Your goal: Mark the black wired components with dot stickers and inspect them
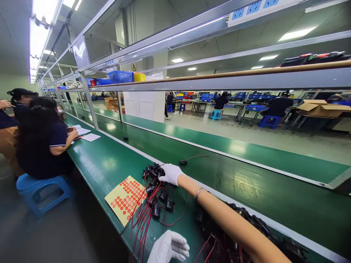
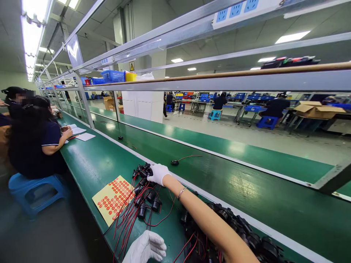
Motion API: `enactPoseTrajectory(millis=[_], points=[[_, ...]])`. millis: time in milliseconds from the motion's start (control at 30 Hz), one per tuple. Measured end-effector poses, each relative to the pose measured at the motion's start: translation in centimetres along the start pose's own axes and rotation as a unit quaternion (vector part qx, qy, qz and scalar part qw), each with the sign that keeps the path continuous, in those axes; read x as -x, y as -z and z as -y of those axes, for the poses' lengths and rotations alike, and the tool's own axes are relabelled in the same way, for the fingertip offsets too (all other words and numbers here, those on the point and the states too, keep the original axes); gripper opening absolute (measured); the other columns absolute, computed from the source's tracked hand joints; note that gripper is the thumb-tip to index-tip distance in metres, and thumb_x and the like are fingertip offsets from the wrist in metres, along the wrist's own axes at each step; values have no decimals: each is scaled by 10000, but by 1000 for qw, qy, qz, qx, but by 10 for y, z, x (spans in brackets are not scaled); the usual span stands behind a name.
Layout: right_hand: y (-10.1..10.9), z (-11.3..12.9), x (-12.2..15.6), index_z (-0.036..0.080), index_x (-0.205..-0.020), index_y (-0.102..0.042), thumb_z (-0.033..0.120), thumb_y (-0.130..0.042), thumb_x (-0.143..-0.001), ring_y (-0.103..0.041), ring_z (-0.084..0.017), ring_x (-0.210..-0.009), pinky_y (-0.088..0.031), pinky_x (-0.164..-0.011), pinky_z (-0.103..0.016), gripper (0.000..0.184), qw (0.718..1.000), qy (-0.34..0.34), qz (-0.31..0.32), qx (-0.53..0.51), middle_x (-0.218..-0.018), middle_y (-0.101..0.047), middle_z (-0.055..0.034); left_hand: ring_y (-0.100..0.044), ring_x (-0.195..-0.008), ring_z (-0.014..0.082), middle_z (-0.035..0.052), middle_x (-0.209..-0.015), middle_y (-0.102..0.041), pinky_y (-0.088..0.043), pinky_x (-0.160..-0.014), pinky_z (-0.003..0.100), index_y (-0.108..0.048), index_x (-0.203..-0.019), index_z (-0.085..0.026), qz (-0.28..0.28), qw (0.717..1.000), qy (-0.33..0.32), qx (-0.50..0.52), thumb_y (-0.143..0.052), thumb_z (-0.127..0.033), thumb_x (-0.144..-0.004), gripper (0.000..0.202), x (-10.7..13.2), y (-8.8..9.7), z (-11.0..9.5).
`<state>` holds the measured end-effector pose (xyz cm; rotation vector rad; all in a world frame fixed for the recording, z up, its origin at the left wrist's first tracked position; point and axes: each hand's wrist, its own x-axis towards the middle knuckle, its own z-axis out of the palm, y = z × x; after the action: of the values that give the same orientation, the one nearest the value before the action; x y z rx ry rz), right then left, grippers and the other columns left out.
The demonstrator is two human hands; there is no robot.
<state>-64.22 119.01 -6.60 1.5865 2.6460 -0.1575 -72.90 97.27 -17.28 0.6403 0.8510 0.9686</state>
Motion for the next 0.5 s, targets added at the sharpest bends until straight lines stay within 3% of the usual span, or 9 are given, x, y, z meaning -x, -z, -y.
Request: enactPoseTrajectory(millis=[133,267,367,500], points=[[-10,34,-7,163,-1228,-634,339,-656,-973,-663,-246,-1075,-566,-918,-468,310,1000,3,-4,0,-1248,-656,-89,-691,-615,218,49,-632,-708,-555,-776,445,-685,-663,-158,-31,999,-13,-19,-775,-474,-726,335,2,1,-10],[-4,31,4,160,-1196,-646,344,-653,-975,-673,-233,-1034,-575,-894,-451,287,998,9,-54,-33,-1207,-671,-83,-710,-635,244,54,-625,-718,-568,-793,475,-702,-659,-169,-73,994,-64,-47,-772,-426,-759,285,10,18,-39],[7,16,32,176,-1257,-618,345,-656,-966,-655,-251,-1091,-549,-941,-478,339,987,36,-134,-81,-1238,-662,-88,-726,-751,271,75,-723,-756,-549,-878,488,-735,-734,-177,-118,982,-135,-64,-769,-463,-772,290,20,28,-68],[10,5,92,212,-1385,-521,227,-681,-863,-605,-250,-1226,-501,-1056,-435,546,956,89,-233,-154,-1340,-637,-100,-674,-1075,285,102,-1103,-757,-448,-1067,456,-749,-990,-203,-173,951,-238,-90,-638,-638,-841,473,37,20,-96]])
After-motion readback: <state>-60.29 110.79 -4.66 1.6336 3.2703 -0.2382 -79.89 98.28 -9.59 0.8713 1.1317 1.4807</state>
